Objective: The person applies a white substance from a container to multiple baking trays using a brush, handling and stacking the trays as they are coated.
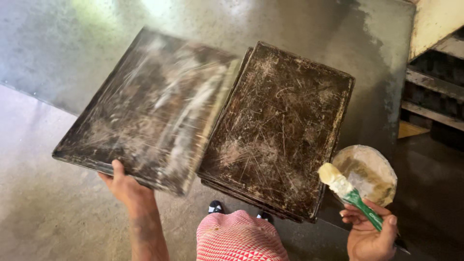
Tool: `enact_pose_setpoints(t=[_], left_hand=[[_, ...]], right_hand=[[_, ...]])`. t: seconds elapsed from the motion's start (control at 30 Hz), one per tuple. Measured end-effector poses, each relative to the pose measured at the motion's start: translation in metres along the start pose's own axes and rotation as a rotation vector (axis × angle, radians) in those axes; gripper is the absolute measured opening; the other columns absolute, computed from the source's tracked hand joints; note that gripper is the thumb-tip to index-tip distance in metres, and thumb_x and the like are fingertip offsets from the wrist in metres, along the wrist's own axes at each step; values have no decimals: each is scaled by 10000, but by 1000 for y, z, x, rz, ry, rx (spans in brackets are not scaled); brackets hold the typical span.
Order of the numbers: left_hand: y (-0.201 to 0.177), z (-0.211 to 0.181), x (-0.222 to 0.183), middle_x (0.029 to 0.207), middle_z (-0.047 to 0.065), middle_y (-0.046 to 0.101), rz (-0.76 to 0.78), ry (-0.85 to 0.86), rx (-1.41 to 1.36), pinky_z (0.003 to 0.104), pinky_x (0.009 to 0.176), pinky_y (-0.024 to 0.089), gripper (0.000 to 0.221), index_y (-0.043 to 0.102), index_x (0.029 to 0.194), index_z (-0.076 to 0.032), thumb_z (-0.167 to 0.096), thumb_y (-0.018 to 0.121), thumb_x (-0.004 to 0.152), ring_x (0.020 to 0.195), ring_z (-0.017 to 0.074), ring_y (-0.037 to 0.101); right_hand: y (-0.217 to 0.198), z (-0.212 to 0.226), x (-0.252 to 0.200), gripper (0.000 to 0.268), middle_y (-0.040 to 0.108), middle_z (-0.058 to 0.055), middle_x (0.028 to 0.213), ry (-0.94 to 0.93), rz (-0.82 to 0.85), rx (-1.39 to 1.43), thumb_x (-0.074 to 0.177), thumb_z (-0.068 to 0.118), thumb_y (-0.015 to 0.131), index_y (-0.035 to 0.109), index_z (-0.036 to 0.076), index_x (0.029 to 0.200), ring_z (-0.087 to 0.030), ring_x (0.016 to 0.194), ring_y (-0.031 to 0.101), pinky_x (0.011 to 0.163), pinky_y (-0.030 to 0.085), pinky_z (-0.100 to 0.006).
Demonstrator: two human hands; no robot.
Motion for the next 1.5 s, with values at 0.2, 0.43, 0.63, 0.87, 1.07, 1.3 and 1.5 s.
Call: enact_pose_setpoints(t=[0.2, 0.43, 0.63, 0.87, 1.07, 1.3, 1.5], left_hand=[[-118, 122, 107, 1477, 136, 512, -130, -120, -96, 566, 1023, 582, 521, 320, 1547, -172, -42, 438, 1056, 1248, 327, 612], [-140, 209, 173, 1703, 192, 259, -56, 44, 334, 500, 1215, 451, 697, 85, 1676, -169, 13, 438, 1102, 1461, 337, 479], [-157, 211, 174, 1696, 171, 218, -126, -217, 388, 552, 1183, 380, 787, -124, 1613, -250, -237, 452, 1076, 1463, 365, 431], [-121, 167, -20, 1760, 110, 141, -58, -542, 448, 567, 1250, 134, 804, 47, 1679, -235, -653, 375, 1076, 1594, 236, 139], [-9, 141, -182, 1721, 88, 124, 20, -703, 504, 560, 1197, 182, 947, 7, 1675, -266, -496, 532, 922, 1541, 250, 189], [63, 129, -201, 1659, 262, 191, 470, -306, 833, 329, 1226, 135, 1174, -213, 1574, 79, -130, 713, 883, 1489, 291, 298], [38, 153, -208, 1516, 125, 412, 310, -588, 548, 433, 961, 530, 1005, 10, 1634, -199, -63, 626, 851, 1240, 244, 538]], right_hand=[[61, 14, -29, 461, 705, -283, 949, -36, 77, -124, 1138, 343, 440, 621, -77, 1200, -332, 764, 708, 687, 575, -401], [141, 30, -74, 348, 794, -193, 884, 17, 293, -435, 1050, 208, 496, 708, -61, 1108, -195, 714, 759, 659, 612, -317], [147, 22, -96, 303, 774, -187, 841, 178, 309, -347, 986, 171, 591, 738, -82, 1065, -203, 709, 757, 620, 614, -310], [25, 88, -15, 320, 760, -131, 848, -153, -15, -745, 1108, 230, 500, 715, -5, 1081, -165, 692, 736, 612, 596, -274], [-56, 15, 94, 330, 735, -217, 859, 114, -211, -1303, 947, 360, 706, 785, 54, 1045, -339, 795, 733, 683, 556, -415], [-96, -54, 105, 317, 741, -239, 917, 215, -122, -1238, 961, 357, 649, 763, 79, 1061, -373, 929, 746, 797, 573, -443], [-31, -14, 140, 225, 755, -228, 963, -101, 0, -1266, 923, 213, 696, 789, 58, 1056, -399, 915, 719, 752, 564, -442]])
Point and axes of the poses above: each hand's wrist, its own x-axis towards the middle knuckle, its own y-axis out of the palm, z = x × y, the point moved 9 cm from there along x, towards the middle knuckle
